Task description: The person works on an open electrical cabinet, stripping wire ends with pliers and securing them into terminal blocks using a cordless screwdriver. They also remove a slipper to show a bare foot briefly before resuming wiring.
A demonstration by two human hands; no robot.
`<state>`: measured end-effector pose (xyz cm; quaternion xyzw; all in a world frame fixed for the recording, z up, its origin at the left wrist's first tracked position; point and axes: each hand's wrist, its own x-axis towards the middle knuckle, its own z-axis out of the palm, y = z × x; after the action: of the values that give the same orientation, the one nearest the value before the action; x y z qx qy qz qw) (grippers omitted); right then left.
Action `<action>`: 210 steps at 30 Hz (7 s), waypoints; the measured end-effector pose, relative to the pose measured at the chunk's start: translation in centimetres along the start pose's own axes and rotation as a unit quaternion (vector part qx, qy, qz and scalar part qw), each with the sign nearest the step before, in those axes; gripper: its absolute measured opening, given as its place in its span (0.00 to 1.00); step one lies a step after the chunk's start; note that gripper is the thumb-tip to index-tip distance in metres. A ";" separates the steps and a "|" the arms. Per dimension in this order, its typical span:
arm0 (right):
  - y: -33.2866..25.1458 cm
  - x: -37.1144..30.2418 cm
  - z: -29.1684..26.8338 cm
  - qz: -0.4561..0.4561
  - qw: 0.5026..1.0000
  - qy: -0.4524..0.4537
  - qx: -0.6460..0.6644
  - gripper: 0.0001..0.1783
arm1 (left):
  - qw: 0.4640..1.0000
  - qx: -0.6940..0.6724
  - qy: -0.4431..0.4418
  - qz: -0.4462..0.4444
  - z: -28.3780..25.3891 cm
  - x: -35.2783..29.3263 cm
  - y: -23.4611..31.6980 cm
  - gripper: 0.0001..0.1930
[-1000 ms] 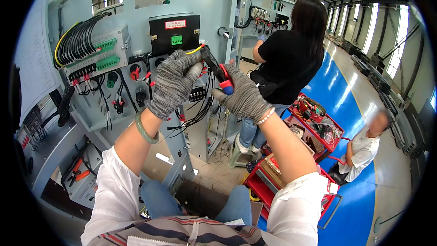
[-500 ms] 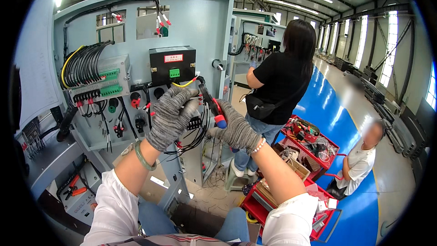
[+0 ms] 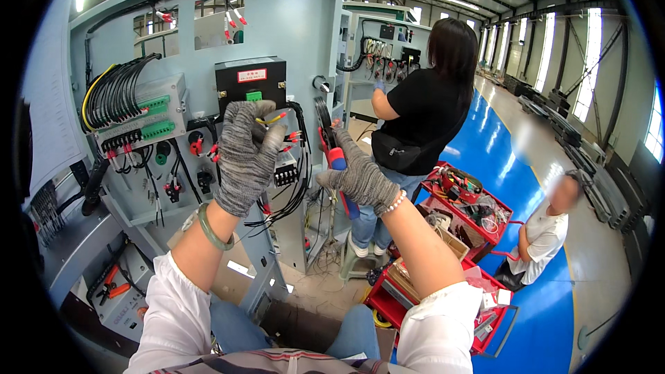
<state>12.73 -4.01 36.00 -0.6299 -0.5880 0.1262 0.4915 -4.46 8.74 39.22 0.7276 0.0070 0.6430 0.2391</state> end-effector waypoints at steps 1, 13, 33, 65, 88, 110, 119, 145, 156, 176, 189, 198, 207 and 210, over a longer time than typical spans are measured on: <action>0.1 -0.4 0.0 -0.013 1.000 0.005 0.027 0.55 | 1.000 -0.014 -0.012 -0.021 0.3 0.1 0.7 0.12; -3.2 -1.7 0.8 0.050 0.996 -0.022 -0.071 0.52 | 0.998 0.038 -0.052 0.025 -0.5 0.3 -1.4 0.13; -1.1 -0.7 0.8 0.023 0.995 0.047 -0.087 0.51 | 0.998 -0.002 -0.054 -0.023 0.7 -0.1 -2.5 0.12; -4.6 1.5 0.3 0.069 0.990 -0.044 -0.113 0.56 | 0.996 0.061 -0.063 0.030 -0.5 0.6 -1.1 0.10; -3.2 2.0 1.6 -0.104 0.954 0.113 -0.257 0.31 | 0.996 0.062 -0.055 0.030 0.0 0.4 -1.9 0.09; 9.3 -13.6 4.1 0.134 0.834 0.184 0.503 0.39 | 0.980 0.103 -0.122 0.122 -1.7 -7.2 2.2 0.31; 22.2 -34.4 14.4 0.436 0.568 0.408 0.566 0.12 | 0.865 -0.051 -0.468 -0.173 -3.0 -29.8 -2.3 0.13; 44.8 -37.7 -0.4 0.646 0.638 0.065 -0.414 0.27 | 0.510 0.164 -0.696 -0.478 -7.6 -51.9 -8.6 0.13; 39.1 -38.2 3.8 0.570 0.702 0.209 -0.373 0.25 | 0.497 0.168 -0.687 -0.504 -6.3 -51.2 -8.8 0.13; 27.5 -31.4 22.3 0.338 0.882 0.011 -0.328 0.32 | 0.755 0.031 -0.398 -0.521 -7.4 -43.7 -9.2 0.16; 14.1 -15.5 12.6 0.019 0.957 0.261 -0.124 0.21 | 0.907 -0.032 -0.223 -0.355 -12.1 -22.9 -2.2 0.13; 3.3 -8.9 7.5 -0.062 0.966 0.241 -0.069 0.14 | 0.925 -0.033 -0.226 -0.303 -13.1 -20.8 0.5 0.13; -11.1 3.8 2.0 -0.435 0.720 0.263 -0.472 0.12 | 0.898 -0.041 -0.298 -0.322 -11.2 -26.3 -0.1 0.14; -14.7 5.7 4.1 -0.095 0.839 0.185 -0.503 0.22 | 0.874 -0.046 -0.350 -0.334 -10.8 -28.4 -0.2 0.16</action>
<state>2.22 0.25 47.73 -0.7430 -0.5258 -0.3532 0.2163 -19.46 3.54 13.36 0.8476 0.1362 0.2282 0.4594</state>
